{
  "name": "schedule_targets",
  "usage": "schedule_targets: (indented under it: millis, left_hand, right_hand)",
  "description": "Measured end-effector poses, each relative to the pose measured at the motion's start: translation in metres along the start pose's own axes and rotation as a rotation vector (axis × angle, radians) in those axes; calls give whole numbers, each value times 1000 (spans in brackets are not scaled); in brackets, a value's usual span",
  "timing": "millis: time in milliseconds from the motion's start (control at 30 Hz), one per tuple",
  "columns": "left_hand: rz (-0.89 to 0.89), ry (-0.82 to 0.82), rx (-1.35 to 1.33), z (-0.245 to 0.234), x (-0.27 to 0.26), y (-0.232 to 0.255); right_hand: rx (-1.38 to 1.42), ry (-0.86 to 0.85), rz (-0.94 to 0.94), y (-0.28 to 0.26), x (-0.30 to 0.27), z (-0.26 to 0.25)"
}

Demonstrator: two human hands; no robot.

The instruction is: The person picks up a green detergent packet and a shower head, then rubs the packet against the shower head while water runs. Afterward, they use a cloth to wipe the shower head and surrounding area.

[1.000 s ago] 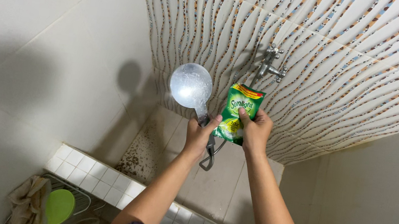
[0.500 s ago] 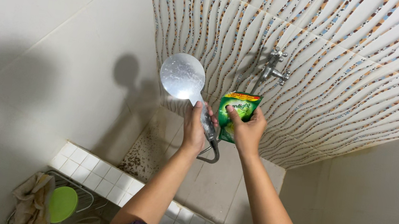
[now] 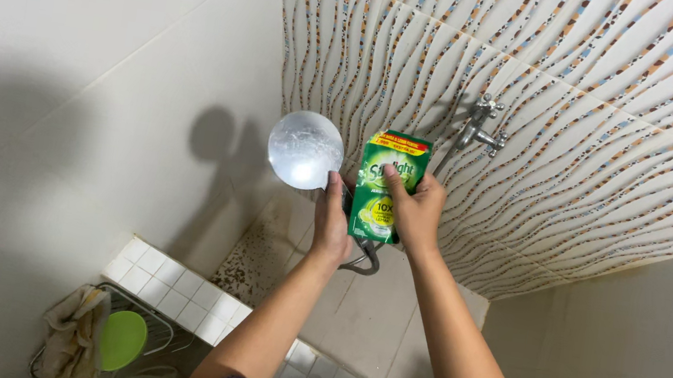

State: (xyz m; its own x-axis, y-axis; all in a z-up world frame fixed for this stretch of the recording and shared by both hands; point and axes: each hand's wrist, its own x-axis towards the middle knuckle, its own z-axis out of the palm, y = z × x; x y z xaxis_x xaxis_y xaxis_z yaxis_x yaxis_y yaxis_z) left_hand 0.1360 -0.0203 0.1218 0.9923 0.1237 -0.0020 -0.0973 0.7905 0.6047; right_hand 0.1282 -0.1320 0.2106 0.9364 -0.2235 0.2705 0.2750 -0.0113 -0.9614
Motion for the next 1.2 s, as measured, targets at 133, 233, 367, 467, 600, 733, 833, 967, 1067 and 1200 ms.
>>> schedule_targets:
  millis: [133, 233, 367, 467, 600, 733, 833, 967, 1067, 1200]
  left_hand:
    - [-73, -170, -24, 1, 0, 15]
    - [-101, -278, 19, 2, -6, 18]
    - [-80, -389, 129, 0, -10, 19]
    - [-61, -402, 105, -2, -10, 19]
    - [-42, -397, 126, -2, -10, 20]
    - [-44, -290, 72, 7, -11, 26]
    - [-69, -169, -10, 14, -9, 38]
    - [-113, -94, -75, 16, -2, 53]
    - [-48, -161, -63, 13, 1, 51]
    - [-41, -136, -71, 2, 8, 42]
  right_hand:
    - [-32, -88, -93, -10, -6, 12]
    - [-362, -108, -316, -18, 1, 15]
    - [-441, -145, -64, -29, 15, 15]
    - [-534, -173, -50, -37, 17, 16]
    - [-719, -111, -189, -44, 12, 20]
    - [-573, -96, -171, -44, 8, 21]
    - [-448, -150, -52, -43, 2, 11]
    - [-491, -186, 114, -35, -14, 7]
    - [-548, -243, 131, -25, -23, 19]
    - [-541, -227, 181, -21, -27, 19]
